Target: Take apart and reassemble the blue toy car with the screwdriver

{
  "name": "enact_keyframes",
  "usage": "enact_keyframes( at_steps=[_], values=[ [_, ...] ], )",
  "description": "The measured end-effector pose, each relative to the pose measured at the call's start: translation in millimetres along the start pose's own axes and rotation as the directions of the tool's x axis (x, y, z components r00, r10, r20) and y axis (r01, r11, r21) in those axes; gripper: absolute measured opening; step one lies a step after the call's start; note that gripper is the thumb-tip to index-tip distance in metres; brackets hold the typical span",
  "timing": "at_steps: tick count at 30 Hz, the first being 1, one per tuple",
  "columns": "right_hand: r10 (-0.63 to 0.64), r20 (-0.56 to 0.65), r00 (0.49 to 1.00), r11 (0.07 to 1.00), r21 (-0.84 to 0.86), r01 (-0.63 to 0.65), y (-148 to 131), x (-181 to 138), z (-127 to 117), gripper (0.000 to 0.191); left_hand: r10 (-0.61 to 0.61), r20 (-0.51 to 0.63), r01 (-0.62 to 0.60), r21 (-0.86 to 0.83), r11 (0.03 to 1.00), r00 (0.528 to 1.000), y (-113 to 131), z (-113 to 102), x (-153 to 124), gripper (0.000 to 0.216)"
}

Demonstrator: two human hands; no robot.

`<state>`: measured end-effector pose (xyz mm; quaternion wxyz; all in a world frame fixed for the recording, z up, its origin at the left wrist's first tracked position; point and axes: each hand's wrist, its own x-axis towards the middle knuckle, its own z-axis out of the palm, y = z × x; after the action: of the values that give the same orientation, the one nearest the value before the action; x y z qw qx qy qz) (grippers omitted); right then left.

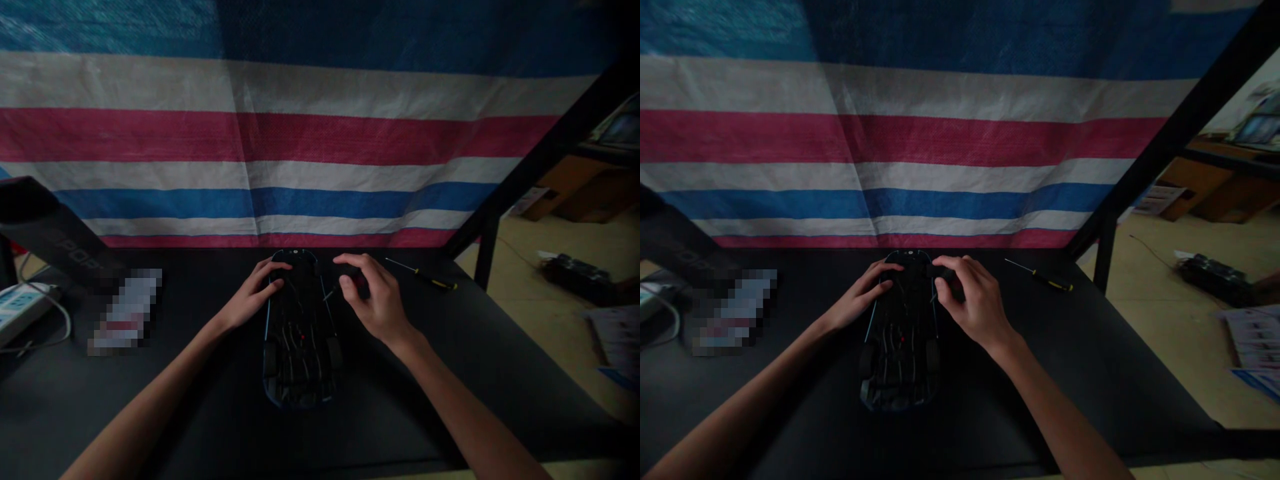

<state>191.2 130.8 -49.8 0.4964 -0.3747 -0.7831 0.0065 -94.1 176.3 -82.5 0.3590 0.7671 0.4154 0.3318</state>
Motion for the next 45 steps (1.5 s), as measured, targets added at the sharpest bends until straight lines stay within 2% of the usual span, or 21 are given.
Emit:
enact_keyframes(
  at_steps=[3,8,14,19,25,28,30,33,39,42,45],
  values=[
    [0.019,-0.016,1.0,1.0,0.002,-0.019,-0.6,0.0,-0.7,0.016,0.006,0.001,-0.006,0.001,1.0,1.0,-1.4,-0.1,0.2,0.041],
    [-0.06,0.079,0.995,0.998,0.018,0.059,-1.1,3.4,-3.4,0.033,0.004,-0.004,-0.004,0.002,1.0,1.0,-1.0,-0.4,-0.8,0.04],
    [0.019,0.025,1.0,1.0,-0.025,-0.019,1.8,1.6,-2.0,0.025,0.005,-0.007,-0.005,-0.012,1.0,1.0,-0.8,0.2,-1.6,0.04],
    [-0.006,0.054,0.999,1.0,0.01,0.006,-0.4,0.8,-1.6,0.034,-0.003,-0.008,0.003,0.001,1.0,1.0,0.6,0.2,-1.6,0.041],
    [0.038,0.011,0.999,0.999,-0.015,-0.038,-3.2,1.6,-1.1,0.019,-0.009,-0.007,0.009,0.002,1.0,1.0,2.2,0.5,-1.5,0.04],
    [0.007,0.041,0.999,1.0,0.011,-0.007,-3.6,1.9,-1.8,0.029,0.0,0.0,0.0,-0.011,1.0,1.0,-0.2,1.0,-1.6,0.04],
    [0.037,0.029,0.999,0.999,0.0,-0.037,-3.3,1.9,-2.4,0.03,0.003,0.001,-0.003,-0.016,1.0,1.0,-1.5,1.1,-1.8,0.04],
    [0.109,-0.011,0.994,0.993,-0.031,-0.11,-2.7,2.5,-3.0,0.023,0.0,-0.002,0.0,-0.021,1.0,1.0,-1.7,1.0,-2.0,0.039],
    [-0.02,-0.005,1.0,1.0,-0.024,0.02,-4.5,4.1,-2.8,0.029,-0.003,0.003,0.003,-0.023,1.0,1.0,0.5,0.3,-1.8,0.04],
    [-0.016,-0.042,0.999,0.998,-0.066,0.013,-6.2,2.8,-1.5,0.02,-0.002,0.005,0.003,-0.018,1.0,1.0,0.4,-0.1,-1.7,0.04],
    [-0.028,-0.045,0.999,0.999,-0.044,0.026,-5.4,1.0,-0.2,0.02,0.0,0.003,0.0,-0.008,1.0,1.0,0.0,-0.1,-1.5,0.041]
  ],
)
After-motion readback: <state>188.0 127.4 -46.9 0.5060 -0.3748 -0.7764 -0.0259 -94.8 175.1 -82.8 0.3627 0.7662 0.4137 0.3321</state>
